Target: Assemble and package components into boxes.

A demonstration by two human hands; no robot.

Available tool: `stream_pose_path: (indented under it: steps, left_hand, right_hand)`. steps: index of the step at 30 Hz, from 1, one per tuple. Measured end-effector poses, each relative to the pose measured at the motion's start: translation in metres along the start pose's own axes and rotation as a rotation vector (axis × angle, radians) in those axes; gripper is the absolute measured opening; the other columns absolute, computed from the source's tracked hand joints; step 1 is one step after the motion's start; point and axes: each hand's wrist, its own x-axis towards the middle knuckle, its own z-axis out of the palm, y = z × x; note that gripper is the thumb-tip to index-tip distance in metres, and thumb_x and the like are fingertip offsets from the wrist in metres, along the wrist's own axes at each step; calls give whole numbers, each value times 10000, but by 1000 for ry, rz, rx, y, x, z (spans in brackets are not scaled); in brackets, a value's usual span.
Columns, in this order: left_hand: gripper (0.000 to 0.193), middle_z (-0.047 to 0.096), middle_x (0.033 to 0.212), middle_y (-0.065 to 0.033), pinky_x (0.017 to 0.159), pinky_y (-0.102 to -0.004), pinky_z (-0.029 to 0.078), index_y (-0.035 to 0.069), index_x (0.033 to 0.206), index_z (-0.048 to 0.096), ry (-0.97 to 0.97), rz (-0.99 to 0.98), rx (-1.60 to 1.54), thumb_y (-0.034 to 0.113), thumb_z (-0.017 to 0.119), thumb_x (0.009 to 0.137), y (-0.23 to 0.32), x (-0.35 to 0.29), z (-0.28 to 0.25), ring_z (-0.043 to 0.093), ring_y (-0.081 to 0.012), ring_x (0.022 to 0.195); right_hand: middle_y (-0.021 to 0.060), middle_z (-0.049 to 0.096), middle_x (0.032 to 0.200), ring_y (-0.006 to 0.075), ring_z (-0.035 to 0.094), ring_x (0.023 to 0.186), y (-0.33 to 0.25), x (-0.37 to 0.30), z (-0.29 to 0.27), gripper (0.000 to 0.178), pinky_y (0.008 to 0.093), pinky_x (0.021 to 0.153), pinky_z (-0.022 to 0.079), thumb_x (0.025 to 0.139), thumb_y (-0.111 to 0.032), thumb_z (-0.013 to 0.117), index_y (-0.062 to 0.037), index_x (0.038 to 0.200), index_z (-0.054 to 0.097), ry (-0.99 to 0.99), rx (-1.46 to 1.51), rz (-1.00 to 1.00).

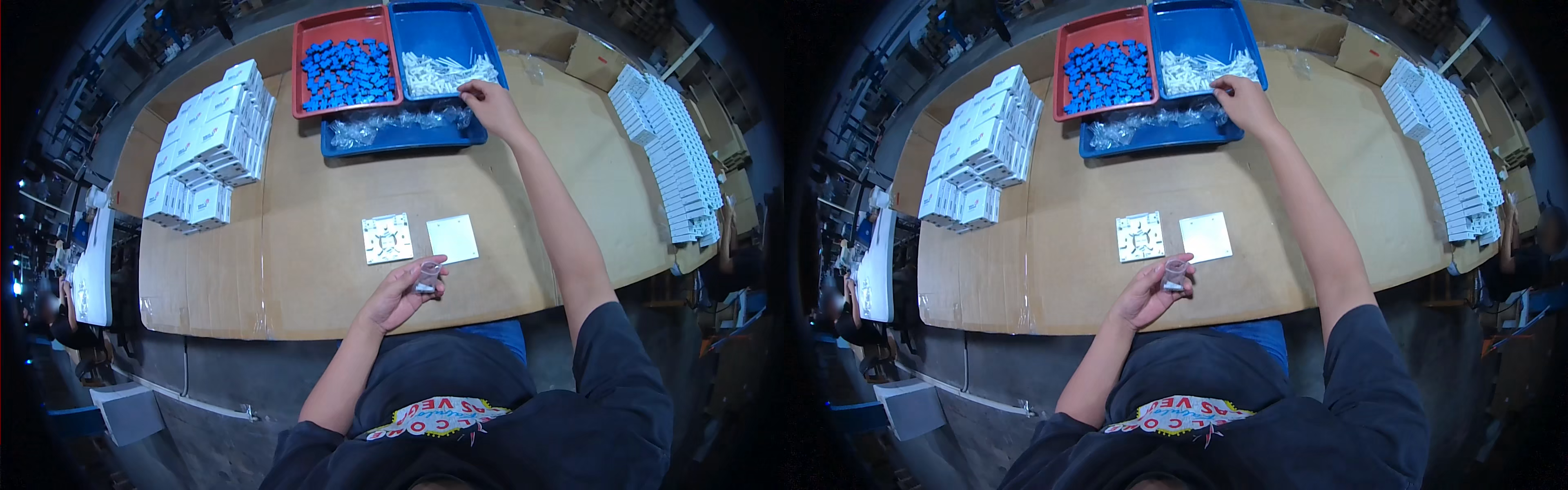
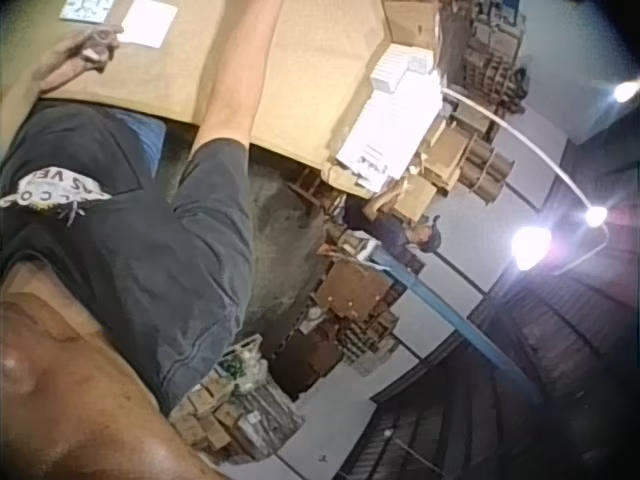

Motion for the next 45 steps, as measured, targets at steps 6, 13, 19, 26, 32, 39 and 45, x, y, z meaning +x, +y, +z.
stream_pose_path:
  steps: [6, 13, 19, 26, 32, 39, 45]
  left_hand:
    - [534, 690, 1232, -174, 1024, -399, 536, -75, 1397, 586, 18, -20, 103, 354, 592, 1079, 0, -5, 3, 680, -248, 1091]
    - [491, 699, 1252, -152, 1025, -374, 536, -37, 1444, 573, 61, -22, 263, 278, 620, 1070, 5, -5, 20, 681, -222, 1110]
    - [409, 725, 1258, -108, 1034, -324, 504, 13, 1430, 622, 151, 45, 526, 140, 660, 1043, 10, -14, 34, 662, -171, 1187]
    - [366, 744, 1166, -116, 1022, -341, 523, -20, 1372, 641, 232, 190, 599, 129, 662, 1038, 16, -26, 45, 692, -176, 1101]
    - [498, 701, 1198, -140, 949, -386, 561, -29, 1419, 576, 333, 297, 293, 351, 561, 1099, 30, -13, 59, 704, -216, 1005]
    - [562, 703, 1218, -125, 906, -355, 562, -7, 1429, 554, 365, 226, 25, 455, 426, 1135, 48, 0, 58, 696, -208, 964]
    - [525, 717, 1244, -158, 922, -367, 582, -21, 1409, 582, 339, 159, 11, 410, 501, 1120, 41, -9, 50, 714, -230, 1050]
  right_hand:
    - [138, 748, 1070, 363, 711, 1029, 19, 59, 12, 178, 483, 906, 571, 911, -199, 664, -103, 985, 794, 68, -634, 24]
    - [156, 737, 1079, 367, 698, 1080, 27, 80, 11, 147, 490, 900, 567, 844, -209, 693, -96, 891, 775, 61, -649, 100]
    - [47, 750, 985, 125, 628, 738, -21, 55, -16, 158, 309, 690, 529, 947, -204, 722, -48, 955, 742, 39, 557, 337]
    - [47, 731, 952, 35, 515, 685, -84, -43, -35, 122, 216, 614, 424, 1002, -157, 721, -50, 1054, 698, -52, 1177, 219]
    - [38, 724, 916, 23, 496, 681, -98, -110, -12, 116, 218, 611, 400, 971, -109, 737, -22, 1046, 720, -9, 908, 243]
    - [-25, 717, 893, 15, 504, 706, -127, -200, 38, 146, 206, 612, 379, 933, -54, 770, -8, 1072, 769, -14, 802, 347]
    - [-48, 660, 745, 18, 534, 687, -135, -200, 25, 119, 210, 604, 408, 926, -46, 770, -23, 1042, 777, -162, 481, 286]
